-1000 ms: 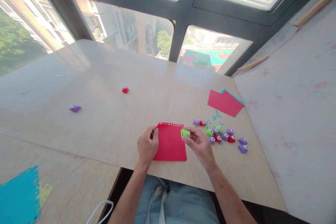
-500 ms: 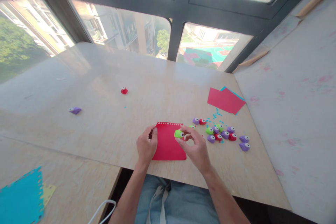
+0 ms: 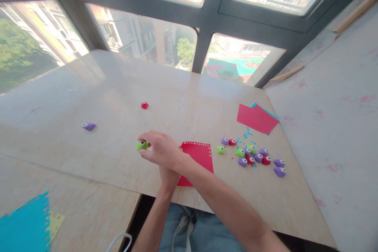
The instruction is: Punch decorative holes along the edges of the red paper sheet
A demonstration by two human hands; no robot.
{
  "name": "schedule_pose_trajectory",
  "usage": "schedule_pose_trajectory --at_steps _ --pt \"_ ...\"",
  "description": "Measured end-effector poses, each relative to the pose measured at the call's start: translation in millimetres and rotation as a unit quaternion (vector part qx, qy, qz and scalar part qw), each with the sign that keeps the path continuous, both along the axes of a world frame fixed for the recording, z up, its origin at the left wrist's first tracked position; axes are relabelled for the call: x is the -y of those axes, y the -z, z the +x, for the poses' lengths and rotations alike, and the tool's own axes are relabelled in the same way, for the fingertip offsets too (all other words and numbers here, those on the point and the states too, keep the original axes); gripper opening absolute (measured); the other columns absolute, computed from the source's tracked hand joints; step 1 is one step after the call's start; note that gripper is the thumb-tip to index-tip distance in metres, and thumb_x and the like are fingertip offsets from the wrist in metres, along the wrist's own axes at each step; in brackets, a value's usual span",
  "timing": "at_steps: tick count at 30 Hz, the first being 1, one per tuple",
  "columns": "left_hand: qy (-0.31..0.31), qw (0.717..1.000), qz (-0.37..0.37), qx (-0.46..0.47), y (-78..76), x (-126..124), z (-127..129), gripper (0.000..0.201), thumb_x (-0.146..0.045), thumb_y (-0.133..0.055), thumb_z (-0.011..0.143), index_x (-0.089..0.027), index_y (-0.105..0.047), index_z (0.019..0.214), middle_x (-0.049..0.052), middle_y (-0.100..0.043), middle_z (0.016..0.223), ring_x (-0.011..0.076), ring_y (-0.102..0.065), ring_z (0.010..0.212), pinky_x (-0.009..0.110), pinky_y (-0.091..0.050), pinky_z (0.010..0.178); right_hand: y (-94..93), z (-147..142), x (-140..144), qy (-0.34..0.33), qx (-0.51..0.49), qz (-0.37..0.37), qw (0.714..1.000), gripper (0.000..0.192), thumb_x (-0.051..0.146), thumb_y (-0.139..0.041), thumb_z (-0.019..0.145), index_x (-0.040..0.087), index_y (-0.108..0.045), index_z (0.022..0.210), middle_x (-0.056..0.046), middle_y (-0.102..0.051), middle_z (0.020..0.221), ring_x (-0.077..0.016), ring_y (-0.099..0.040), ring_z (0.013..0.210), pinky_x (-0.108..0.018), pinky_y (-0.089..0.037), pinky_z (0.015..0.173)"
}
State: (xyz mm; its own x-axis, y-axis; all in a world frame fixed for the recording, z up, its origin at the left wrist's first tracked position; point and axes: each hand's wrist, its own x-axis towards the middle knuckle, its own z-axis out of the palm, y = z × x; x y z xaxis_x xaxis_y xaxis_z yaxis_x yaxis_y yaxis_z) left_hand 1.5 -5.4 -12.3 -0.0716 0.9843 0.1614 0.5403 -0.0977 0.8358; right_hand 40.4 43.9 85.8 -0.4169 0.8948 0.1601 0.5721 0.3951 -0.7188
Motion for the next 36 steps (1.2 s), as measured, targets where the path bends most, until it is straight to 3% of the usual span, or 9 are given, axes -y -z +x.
schedule_pose_trajectory --at_steps 4,10,14,17,19,21,23,27,36 --pt "0.052 0.998 -0.019 -0.029 -1.6 5 -3 0.029 -0.023 -0.052 0.083 -0.019 -0.069 0.106 0.010 -0.074 0.106 0.0258 -0.068 0.098 0.036 -0.053 0.090 16.3 -35 -42 -0.057 0.153 -0.012 0.986 0.021 0.018 -0.055 0.082 0.018 -0.065 0.100 -0.008 -0.070 0.102 -0.0202 -0.063 0.090 -0.029 -0.046 0.072" --pt "0.066 0.988 -0.091 -0.104 -12.8 7 -3 0.021 -0.027 -0.052 0.080 -0.017 -0.071 0.080 0.013 -0.075 0.084 0.0295 -0.070 0.083 0.033 -0.052 0.071 28.1 -60 -73 -0.077 0.263 -0.005 0.962 0.021 0.016 -0.051 0.085 0.019 -0.065 0.101 -0.010 -0.069 0.106 -0.0208 -0.065 0.087 -0.028 -0.046 0.066" --pt "0.066 0.988 -0.098 -0.104 -14.1 7 -1 0.020 -0.024 -0.051 0.079 -0.017 -0.069 0.079 0.013 -0.074 0.080 0.0309 -0.069 0.078 0.034 -0.047 0.064 28.9 -66 -84 -0.090 0.258 -0.021 0.962 0.018 0.023 -0.058 0.087 0.019 -0.065 0.103 -0.010 -0.068 0.108 -0.0216 -0.064 0.092 -0.030 -0.047 0.071" --pt "0.046 0.989 -0.103 -0.091 -11.8 8 1 0.016 -0.019 -0.049 0.078 -0.019 -0.063 0.069 0.010 -0.069 0.066 0.0248 -0.064 0.062 0.031 -0.039 0.055 28.5 -64 -101 -0.095 0.176 -0.062 0.978 0.049 0.049 -0.071 0.080 0.017 -0.062 0.115 -0.011 -0.066 0.112 -0.0231 -0.062 0.101 -0.031 -0.048 0.081" --pt "0.038 0.993 -0.085 -0.072 -11.3 8 3 0.016 -0.016 -0.048 0.078 -0.020 -0.060 0.068 0.007 -0.065 0.061 0.0200 -0.059 0.056 0.028 -0.034 0.053 28.5 -60 -117 -0.028 0.129 -0.058 0.990 0.060 0.057 -0.062 0.085 0.014 -0.056 0.126 -0.015 -0.063 0.116 -0.0233 -0.060 0.106 -0.032 -0.046 0.087" --pt "0.041 0.996 -0.060 -0.046 -12.1 8 4 0.018 -0.016 -0.046 0.081 -0.021 -0.059 0.071 0.004 -0.063 0.060 0.0170 -0.056 0.054 0.027 -0.033 0.052 29.6 -55 -135 0.068 0.134 -0.022 0.988 0.053 0.048 -0.052 0.094 0.014 -0.049 0.134 -0.018 -0.056 0.127 -0.0255 -0.056 0.113 -0.037 -0.045 0.092" --pt "0.047 0.998 -0.049 -0.021 -13.4 8 4 0.020 -0.018 -0.044 0.086 -0.022 -0.059 0.073 0.002 -0.063 0.060 0.0157 -0.056 0.054 0.026 -0.033 0.053 32.7 -50 -150 0.113 0.179 0.011 0.977 0.049 0.035 -0.054 0.094 0.017 -0.046 0.138 -0.020 -0.046 0.139 -0.0292 -0.049 0.122 -0.042 -0.043 0.095" --pt "0.054 0.997 -0.058 -0.001 -14.4 8 4 0.021 -0.022 -0.044 0.090 -0.022 -0.060 0.078 0.002 -0.064 0.063 0.0151 -0.056 0.056 0.026 -0.036 0.056 43.6 -43 -167 0.071 0.238 0.024 0.968 0.032 0.029 -0.056 0.093 0.017 -0.059 0.123 -0.018 -0.046 0.141 -0.0305 -0.044 0.124 -0.045 -0.041 0.096" --pt "0.049 0.997 -0.051 -0.006 -13.4 8 4 0.021 -0.023 -0.044 0.090 -0.021 -0.058 0.074 0.002 -0.064 0.061 0.0147 -0.056 0.055 0.025 -0.034 0.054 54.7 -36 -160 0.038 0.196 0.024 0.980 0.012 0.013 -0.054 0.089 0.014 -0.064 0.095 -0.011 -0.068 0.102 -0.0197 -0.057 0.096 -0.030 -0.041 0.084"
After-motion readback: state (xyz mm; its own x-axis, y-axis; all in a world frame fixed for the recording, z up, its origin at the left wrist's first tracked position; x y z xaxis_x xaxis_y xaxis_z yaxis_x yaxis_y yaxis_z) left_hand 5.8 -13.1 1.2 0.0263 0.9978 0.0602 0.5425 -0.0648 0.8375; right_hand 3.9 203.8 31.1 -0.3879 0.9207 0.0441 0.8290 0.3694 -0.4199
